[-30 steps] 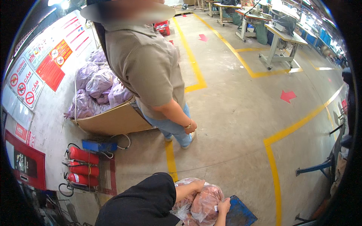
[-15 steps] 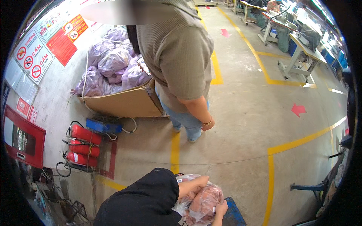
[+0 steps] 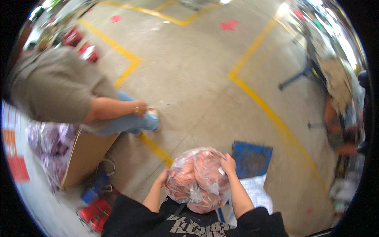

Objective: The person gathers multiple pink slippers from a cluttered area and places them into a large clear plastic bag. They then carry the bag to a table, adjust the contents, and place the bag onto a blue hand truck next to a large white sack.

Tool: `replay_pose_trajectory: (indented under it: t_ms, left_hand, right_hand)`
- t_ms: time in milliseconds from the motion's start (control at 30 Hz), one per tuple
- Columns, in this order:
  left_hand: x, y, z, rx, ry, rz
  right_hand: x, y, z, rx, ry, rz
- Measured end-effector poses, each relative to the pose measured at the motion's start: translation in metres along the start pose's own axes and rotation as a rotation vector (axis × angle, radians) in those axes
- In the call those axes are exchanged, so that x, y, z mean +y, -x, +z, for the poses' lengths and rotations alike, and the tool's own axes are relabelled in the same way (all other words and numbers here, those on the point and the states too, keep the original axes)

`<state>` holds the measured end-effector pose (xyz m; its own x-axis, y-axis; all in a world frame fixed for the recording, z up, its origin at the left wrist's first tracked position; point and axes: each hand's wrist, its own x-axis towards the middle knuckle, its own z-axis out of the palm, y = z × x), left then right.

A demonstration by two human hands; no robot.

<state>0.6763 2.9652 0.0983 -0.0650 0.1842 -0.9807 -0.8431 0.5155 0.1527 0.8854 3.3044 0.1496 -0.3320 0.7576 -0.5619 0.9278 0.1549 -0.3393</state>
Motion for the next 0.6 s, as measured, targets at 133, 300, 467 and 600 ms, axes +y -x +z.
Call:
replay_pose_trajectory:
  t_ms: [133, 300, 467, 600]
  left_hand:
    - [-0.013, 0.033, -0.005, 0.190, -0.176, 0.061]
    - [-0.028, 0.036, -0.007, 0.406, -0.222, 0.146]
    - [-0.051, -0.001, -0.018, 0.332, -0.183, 0.327]
    - [-0.044, 0.001, -0.009, 0.065, 0.221, 0.227]
  right_hand:
    - [0.009, 0.006, 0.014, 0.107, -0.111, -0.012]
    - [0.008, 0.016, 0.033, 0.264, 0.018, -0.034]
    - [0.006, 0.018, 0.027, 0.227, -0.028, 0.016]
    - [0.006, 0.018, 0.015, 0.047, -0.107, 0.114]
